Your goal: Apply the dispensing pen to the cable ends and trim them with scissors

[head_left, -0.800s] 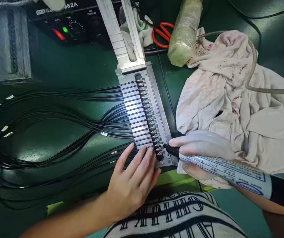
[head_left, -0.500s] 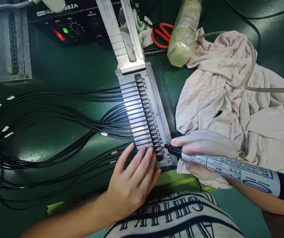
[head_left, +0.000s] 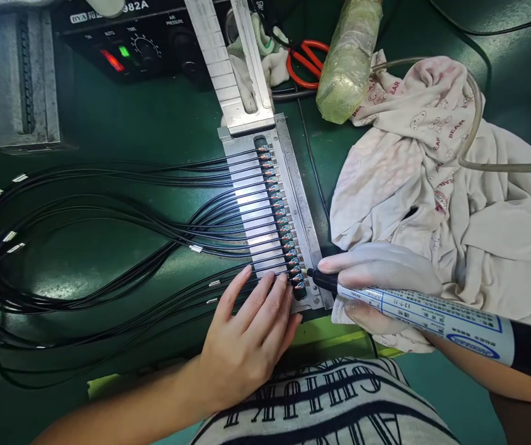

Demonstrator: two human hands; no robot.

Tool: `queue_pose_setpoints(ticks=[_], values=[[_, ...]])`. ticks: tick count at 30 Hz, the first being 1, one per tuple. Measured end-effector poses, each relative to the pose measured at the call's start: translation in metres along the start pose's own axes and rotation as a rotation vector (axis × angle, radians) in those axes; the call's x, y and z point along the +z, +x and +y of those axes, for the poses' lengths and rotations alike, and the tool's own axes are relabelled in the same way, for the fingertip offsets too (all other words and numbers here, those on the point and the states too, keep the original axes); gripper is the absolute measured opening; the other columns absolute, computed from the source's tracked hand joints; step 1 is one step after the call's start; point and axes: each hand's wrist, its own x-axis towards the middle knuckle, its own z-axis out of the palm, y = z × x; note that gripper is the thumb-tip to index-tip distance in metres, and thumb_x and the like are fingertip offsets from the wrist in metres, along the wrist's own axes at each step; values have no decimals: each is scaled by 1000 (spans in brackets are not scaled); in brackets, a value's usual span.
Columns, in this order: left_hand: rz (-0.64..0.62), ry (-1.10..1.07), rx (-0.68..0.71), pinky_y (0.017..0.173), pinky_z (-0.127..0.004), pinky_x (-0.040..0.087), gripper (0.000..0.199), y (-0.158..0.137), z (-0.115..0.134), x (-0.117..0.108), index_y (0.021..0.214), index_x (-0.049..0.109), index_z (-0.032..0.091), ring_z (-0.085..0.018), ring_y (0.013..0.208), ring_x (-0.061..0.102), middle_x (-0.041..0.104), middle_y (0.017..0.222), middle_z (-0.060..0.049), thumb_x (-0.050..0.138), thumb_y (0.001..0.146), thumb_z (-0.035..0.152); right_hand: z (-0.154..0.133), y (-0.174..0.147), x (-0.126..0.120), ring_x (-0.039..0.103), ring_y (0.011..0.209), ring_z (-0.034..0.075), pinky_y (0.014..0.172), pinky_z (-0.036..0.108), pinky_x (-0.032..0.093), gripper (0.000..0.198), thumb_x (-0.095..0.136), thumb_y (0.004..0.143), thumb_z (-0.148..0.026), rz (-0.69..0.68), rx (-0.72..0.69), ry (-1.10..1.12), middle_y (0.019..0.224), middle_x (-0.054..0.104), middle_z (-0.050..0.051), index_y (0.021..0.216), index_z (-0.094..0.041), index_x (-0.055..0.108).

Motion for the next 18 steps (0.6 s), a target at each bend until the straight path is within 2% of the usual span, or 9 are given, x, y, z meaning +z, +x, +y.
queue_pose_setpoints(ticks=[6, 12, 18], values=[[-10, -2, 3, 113, -50, 39, 24, 0, -1, 0, 108, 70, 5, -27, 106, 70, 75, 112, -13, 70, 87, 17, 1, 0, 1, 74, 87, 14, 78, 22, 61, 17, 65, 85, -26, 13, -26, -36, 95, 77, 11, 99, -18, 61], [-12, -13, 5, 112, -50, 39, 25, 2, -1, -2, 109, 70, 4, -27, 105, 71, 75, 112, -13, 70, 87, 17, -3, 1, 4, 74, 87, 14, 77, 24, 60, 13, 63, 86, -25, 43, 21, -23, 93, 77, 13, 97, -18, 61], [-12, -8, -1, 114, -50, 38, 25, 1, -1, -1, 108, 70, 4, -27, 106, 70, 75, 112, -13, 70, 87, 17, -4, 1, 2, 74, 89, 14, 78, 23, 60, 13, 63, 87, -25, -1, 20, -33, 95, 77, 12, 97, -19, 60]])
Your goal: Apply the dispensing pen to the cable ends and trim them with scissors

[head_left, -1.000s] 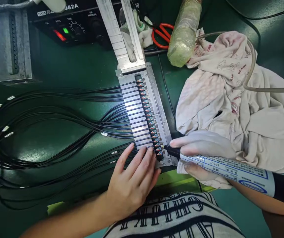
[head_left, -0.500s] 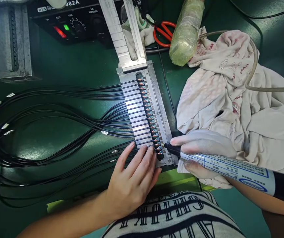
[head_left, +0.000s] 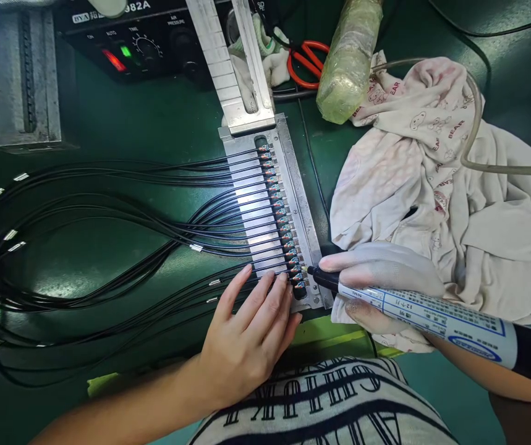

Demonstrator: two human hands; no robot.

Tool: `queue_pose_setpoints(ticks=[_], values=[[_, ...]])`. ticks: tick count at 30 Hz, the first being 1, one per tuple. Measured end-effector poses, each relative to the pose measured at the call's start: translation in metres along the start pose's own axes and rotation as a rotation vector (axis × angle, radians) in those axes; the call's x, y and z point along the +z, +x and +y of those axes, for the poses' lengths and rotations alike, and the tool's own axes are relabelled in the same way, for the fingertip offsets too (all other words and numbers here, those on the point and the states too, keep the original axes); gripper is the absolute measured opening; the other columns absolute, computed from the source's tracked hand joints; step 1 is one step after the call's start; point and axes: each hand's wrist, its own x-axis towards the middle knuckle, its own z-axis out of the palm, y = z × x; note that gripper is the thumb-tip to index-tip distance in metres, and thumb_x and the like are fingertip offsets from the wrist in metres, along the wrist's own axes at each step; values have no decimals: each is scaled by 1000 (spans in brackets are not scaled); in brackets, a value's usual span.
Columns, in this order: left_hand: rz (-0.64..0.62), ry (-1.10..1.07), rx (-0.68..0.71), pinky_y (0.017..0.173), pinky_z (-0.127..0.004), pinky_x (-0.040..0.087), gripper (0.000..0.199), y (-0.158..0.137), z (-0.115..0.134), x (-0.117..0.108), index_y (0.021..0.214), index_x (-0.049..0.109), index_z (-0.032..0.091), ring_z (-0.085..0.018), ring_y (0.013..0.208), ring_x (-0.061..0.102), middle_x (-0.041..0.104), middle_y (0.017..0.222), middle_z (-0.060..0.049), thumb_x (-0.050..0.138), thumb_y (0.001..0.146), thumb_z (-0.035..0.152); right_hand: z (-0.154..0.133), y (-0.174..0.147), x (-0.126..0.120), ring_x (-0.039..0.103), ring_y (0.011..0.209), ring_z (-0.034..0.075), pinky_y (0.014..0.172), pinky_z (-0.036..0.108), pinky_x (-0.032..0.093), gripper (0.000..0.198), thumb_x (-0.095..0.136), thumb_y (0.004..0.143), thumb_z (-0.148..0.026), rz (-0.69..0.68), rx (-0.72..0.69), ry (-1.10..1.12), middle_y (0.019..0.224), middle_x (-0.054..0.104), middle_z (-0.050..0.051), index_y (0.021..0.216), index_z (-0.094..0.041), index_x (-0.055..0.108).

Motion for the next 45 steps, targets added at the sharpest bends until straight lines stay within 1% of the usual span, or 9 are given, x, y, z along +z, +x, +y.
queue_pose_setpoints(ticks=[5, 11, 14, 19, 26, 32, 36, 41, 45], values=[[12, 5, 3, 115, -49, 37, 24, -1, 1, 1, 107, 70, 4, -27, 106, 70, 75, 111, -13, 70, 87, 17, -1, -2, 3, 74, 86, 14, 78, 23, 60, 16, 64, 85, -27, 68, 16, -36, 95, 77, 8, 99, -21, 60], [9, 7, 9, 115, -49, 37, 25, 1, 0, 0, 107, 70, 4, -27, 106, 70, 75, 111, -13, 71, 86, 17, 4, -1, -6, 74, 91, 15, 77, 24, 61, 18, 63, 86, -26, -21, -42, 58, 100, 76, 12, 102, -19, 60], [9, 7, 5, 115, -49, 37, 25, 1, 0, 0, 107, 70, 4, -27, 105, 70, 75, 111, -12, 71, 86, 17, 2, 0, -8, 74, 88, 15, 76, 23, 61, 18, 65, 82, -23, -2, -46, 60, 97, 76, 14, 99, -17, 61], [1, 20, 11, 114, -49, 38, 24, 1, 1, 1, 108, 70, 5, -26, 105, 70, 75, 111, -12, 70, 87, 17, -6, 1, -2, 74, 82, 15, 75, 23, 60, 14, 64, 81, -20, 51, 44, 14, 91, 77, 12, 95, -20, 62], [-2, 19, 7, 113, -50, 39, 25, 0, 0, 1, 109, 70, 4, -27, 105, 71, 75, 112, -13, 70, 87, 17, -1, 0, 0, 75, 82, 16, 75, 22, 61, 18, 65, 81, -21, 42, -35, 11, 91, 77, 12, 98, -19, 61], [12, 9, 3, 115, -49, 38, 25, -1, 1, 1, 108, 71, 5, -26, 105, 70, 75, 111, -12, 71, 86, 17, -2, 0, -1, 75, 80, 17, 70, 24, 62, 21, 66, 80, -23, 11, -19, 4, 92, 77, 9, 101, -22, 60], [14, 11, 2, 116, -49, 37, 25, 0, 1, 0, 108, 71, 5, -27, 106, 70, 75, 111, -12, 71, 86, 18, -2, 0, 0, 75, 79, 16, 67, 25, 61, 18, 62, 85, -25, 43, 10, 10, 92, 77, 7, 102, -26, 59], [5, 10, 5, 117, -49, 36, 25, 1, 0, -1, 108, 70, 4, -27, 106, 70, 75, 112, -12, 70, 86, 18, -1, 0, 2, 75, 78, 16, 68, 24, 61, 19, 65, 82, -25, 46, 5, 33, 90, 77, 10, 100, -23, 60], [0, 12, 4, 117, -49, 36, 25, 1, 0, -1, 108, 70, 5, -26, 106, 70, 75, 112, -12, 70, 87, 18, -2, 0, 2, 75, 78, 16, 67, 24, 61, 18, 64, 82, -26, 54, 12, 39, 90, 77, 9, 100, -24, 60]])
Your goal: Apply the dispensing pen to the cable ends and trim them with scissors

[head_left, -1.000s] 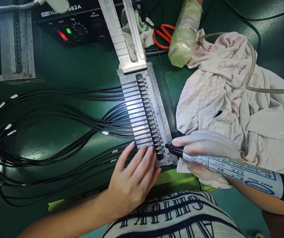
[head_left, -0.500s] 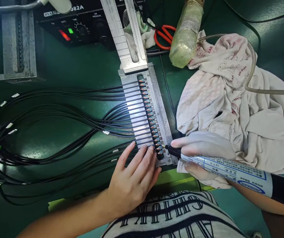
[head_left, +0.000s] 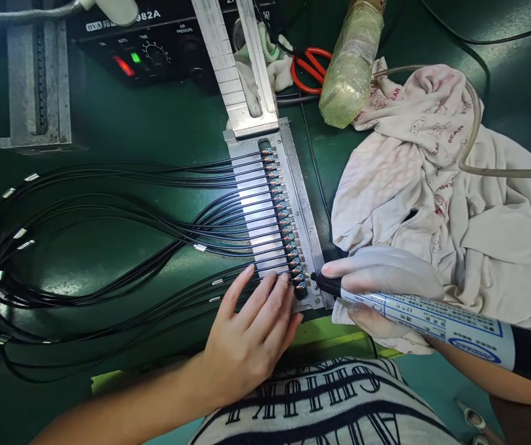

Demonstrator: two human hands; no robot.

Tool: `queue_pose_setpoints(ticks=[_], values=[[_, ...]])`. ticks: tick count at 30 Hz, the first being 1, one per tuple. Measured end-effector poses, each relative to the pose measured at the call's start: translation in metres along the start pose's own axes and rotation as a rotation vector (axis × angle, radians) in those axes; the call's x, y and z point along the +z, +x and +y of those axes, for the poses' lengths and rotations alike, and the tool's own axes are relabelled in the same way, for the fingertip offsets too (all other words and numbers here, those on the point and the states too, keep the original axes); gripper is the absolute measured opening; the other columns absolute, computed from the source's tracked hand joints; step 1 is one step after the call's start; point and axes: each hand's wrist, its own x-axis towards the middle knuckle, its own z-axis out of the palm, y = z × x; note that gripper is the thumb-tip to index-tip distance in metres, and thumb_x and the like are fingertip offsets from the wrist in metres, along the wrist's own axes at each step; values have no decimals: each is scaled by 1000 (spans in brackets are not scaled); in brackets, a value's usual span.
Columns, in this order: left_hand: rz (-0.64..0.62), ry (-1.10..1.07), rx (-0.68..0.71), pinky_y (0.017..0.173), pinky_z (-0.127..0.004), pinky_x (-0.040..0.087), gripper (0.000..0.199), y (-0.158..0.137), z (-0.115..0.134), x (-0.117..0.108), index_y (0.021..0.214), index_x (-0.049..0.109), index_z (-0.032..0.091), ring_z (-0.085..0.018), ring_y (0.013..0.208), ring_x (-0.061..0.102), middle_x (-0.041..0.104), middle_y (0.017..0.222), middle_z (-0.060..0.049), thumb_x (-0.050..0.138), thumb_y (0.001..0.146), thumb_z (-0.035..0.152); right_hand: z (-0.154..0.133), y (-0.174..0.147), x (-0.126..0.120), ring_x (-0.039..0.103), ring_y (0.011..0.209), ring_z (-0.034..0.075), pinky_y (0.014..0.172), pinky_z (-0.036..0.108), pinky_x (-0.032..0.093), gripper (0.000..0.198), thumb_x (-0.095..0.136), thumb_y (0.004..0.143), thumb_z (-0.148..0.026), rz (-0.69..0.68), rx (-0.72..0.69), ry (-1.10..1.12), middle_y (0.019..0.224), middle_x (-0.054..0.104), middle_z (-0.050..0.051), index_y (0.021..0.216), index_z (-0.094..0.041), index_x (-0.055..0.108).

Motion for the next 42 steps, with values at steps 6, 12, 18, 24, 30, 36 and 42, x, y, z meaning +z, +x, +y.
queue_pose_setpoints(ticks=[6, 12, 18, 24, 30, 36, 42], values=[[8, 9, 1, 116, -49, 37, 25, -2, 0, 1, 109, 70, 6, -26, 106, 70, 75, 111, -11, 70, 87, 18, 3, 0, -3, 74, 82, 15, 73, 23, 61, 17, 65, 81, -22, -22, 1, 16, 91, 77, 11, 97, -21, 62], [5, 4, 0, 115, -49, 38, 24, -2, 0, 2, 108, 70, 6, -26, 106, 71, 75, 111, -11, 70, 87, 17, 7, -5, 2, 74, 86, 14, 78, 22, 60, 19, 68, 79, -22, 35, -5, 39, 93, 77, 12, 96, -17, 63], [11, -2, 2, 114, -49, 38, 24, -1, 0, 1, 107, 71, 5, -27, 105, 71, 75, 111, -12, 71, 86, 16, 5, -6, 8, 74, 86, 14, 78, 23, 60, 16, 67, 80, -23, 78, 31, 44, 92, 77, 12, 95, -17, 63], [7, -7, 7, 115, -50, 37, 25, -1, 0, 1, 108, 71, 4, -27, 105, 71, 75, 111, -13, 72, 85, 17, 5, -3, 2, 74, 84, 13, 74, 23, 60, 13, 65, 84, -26, 36, -7, 16, 90, 77, 11, 95, -19, 63], [2, -6, 5, 115, -49, 37, 25, -1, 0, 0, 108, 70, 4, -27, 105, 71, 75, 111, -13, 71, 85, 16, 5, -2, -2, 74, 84, 13, 73, 22, 60, 13, 63, 85, -25, -6, -24, 26, 92, 77, 10, 96, -19, 62], [-10, 11, 17, 113, -49, 39, 25, 0, 0, 0, 108, 70, 5, -27, 105, 71, 75, 111, -12, 70, 87, 18, 5, -4, 0, 74, 86, 14, 76, 24, 60, 15, 65, 84, -25, 3, -14, 29, 93, 77, 11, 98, -19, 63], [-18, 22, 21, 112, -50, 39, 26, -1, -1, 0, 109, 69, 5, -27, 106, 70, 75, 112, -12, 70, 87, 18, 6, -5, 1, 74, 87, 14, 79, 22, 58, 19, 70, 78, -22, 47, -11, 72, 93, 77, 14, 95, -15, 65]])
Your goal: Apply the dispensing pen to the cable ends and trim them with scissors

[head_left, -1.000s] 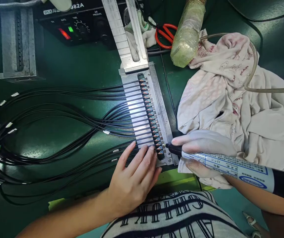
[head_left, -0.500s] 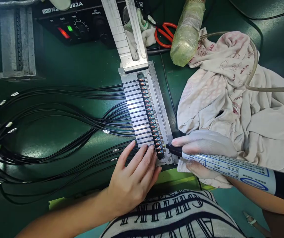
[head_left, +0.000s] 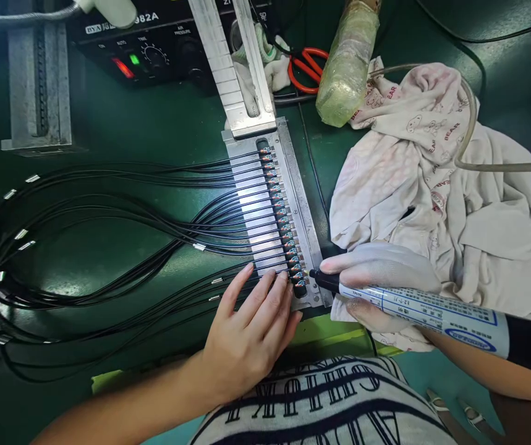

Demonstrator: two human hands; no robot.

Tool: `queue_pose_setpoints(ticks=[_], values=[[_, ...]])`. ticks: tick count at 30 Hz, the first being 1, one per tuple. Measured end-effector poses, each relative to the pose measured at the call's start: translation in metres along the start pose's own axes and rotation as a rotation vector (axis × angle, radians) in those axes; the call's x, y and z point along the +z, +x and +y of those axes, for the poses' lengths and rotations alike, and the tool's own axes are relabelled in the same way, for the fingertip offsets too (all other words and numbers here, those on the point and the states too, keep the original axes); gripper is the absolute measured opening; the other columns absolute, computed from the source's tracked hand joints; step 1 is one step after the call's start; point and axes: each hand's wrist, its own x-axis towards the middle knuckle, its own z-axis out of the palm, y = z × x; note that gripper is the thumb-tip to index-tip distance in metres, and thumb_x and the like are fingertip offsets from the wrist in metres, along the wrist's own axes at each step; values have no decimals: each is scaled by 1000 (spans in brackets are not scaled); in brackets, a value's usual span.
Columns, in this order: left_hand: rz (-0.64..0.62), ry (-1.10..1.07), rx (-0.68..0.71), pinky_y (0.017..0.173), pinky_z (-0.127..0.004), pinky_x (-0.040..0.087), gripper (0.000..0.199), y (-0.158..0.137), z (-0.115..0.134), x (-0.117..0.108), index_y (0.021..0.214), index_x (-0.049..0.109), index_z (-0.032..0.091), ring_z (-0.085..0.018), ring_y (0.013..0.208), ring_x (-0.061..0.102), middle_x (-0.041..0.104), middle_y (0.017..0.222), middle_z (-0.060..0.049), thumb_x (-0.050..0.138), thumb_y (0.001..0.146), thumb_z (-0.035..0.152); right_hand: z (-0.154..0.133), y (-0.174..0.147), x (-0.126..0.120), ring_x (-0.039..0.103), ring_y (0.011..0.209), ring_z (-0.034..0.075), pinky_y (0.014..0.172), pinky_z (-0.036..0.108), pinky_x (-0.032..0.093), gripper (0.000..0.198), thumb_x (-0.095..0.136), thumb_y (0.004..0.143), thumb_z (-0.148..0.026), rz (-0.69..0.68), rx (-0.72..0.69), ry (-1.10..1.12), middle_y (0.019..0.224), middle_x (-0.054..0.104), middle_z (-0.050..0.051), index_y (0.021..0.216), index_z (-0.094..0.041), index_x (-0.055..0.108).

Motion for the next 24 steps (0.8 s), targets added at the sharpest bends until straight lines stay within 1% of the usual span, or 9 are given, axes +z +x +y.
queue_pose_setpoints(ticks=[4, 7, 10, 13, 15, 17, 20, 21, 24], values=[[12, 8, 2, 113, -48, 37, 25, -1, 2, 4, 111, 68, 5, -26, 106, 69, 75, 112, -12, 67, 89, 17, -1, -4, 6, 74, 86, 17, 79, 23, 59, 25, 76, 71, -17, 45, 21, 67, 93, 76, 13, 94, -15, 66], [31, 5, -8, 115, -47, 33, 23, -2, 5, 5, 111, 67, 7, -25, 106, 68, 75, 113, -11, 62, 92, 18, -1, -6, 9, 74, 83, 18, 71, 27, 62, 18, 72, 79, -19, 144, 161, 236, 98, 76, 8, 96, -20, 67], [57, -40, -2, 115, -45, 31, 20, -2, 1, -6, 110, 67, 10, -23, 105, 68, 75, 111, -9, 58, 94, 19, 2, 0, -4, 71, 63, 15, 47, 23, 56, 8, 66, 87, -29, 393, 402, 531, 95, 77, 4, 93, -24, 67], [99, -83, -3, 115, -45, 31, 20, 13, -13, -26, 112, 65, 14, -21, 105, 66, 74, 109, -7, 56, 94, 18, 8, 18, -39, 64, 53, 12, 44, 21, 52, 15, 71, 82, -39, 717, 543, 775, 86, 76, 2, 83, -24, 68], [92, -85, -17, 113, -46, 34, 24, 46, -25, -33, 117, 61, 16, -21, 106, 65, 72, 112, -7, 54, 96, 21, 14, 34, -66, 66, 63, 12, 49, 19, 53, 19, 67, 85, -42, 832, 511, 811, 86, 75, 1, 81, -24, 69], [28, -52, -70, 105, -44, 41, 30, 100, -38, -28, 121, 58, 15, -25, 107, 63, 69, 115, -10, 50, 98, 32, 23, 52, -88, 68, 74, 13, 52, 18, 54, 31, 54, 92, -47, 915, 478, 852, 88, 73, 3, 79, -22, 68], [-110, 18, -449, 107, -49, 40, 72, 199, -52, -6, 146, 34, 9, -36, 131, 48, 52, 139, -21, 57, 91, 50, 38, 76, -106, 66, 66, 11, 51, 18, 54, 50, 35, 99, -51, 993, 530, 972, 87, 72, 9, 75, -18, 64], [-106, 24, -507, 105, -53, 40, 81, 227, -54, 1, 149, 27, 5, -40, 132, 46, 50, 140, -25, 58, 90, 52, 42, 82, -109, 64, 61, 10, 51, 19, 54, 53, 31, 101, -50, 990, 545, 999, 85, 72, 10, 75, -17, 63], [-121, 17, -544, 95, -52, 46, 74, 265, -61, 10, 146, 30, 1, -42, 121, 56, 58, 127, -29, 59, 89, 37, 47, 86, -118, 60, 52, 9, 49, 19, 52, 50, 30, 101, -43, 948, 552, 1025, 81, 72, 12, 76, -16, 62]])
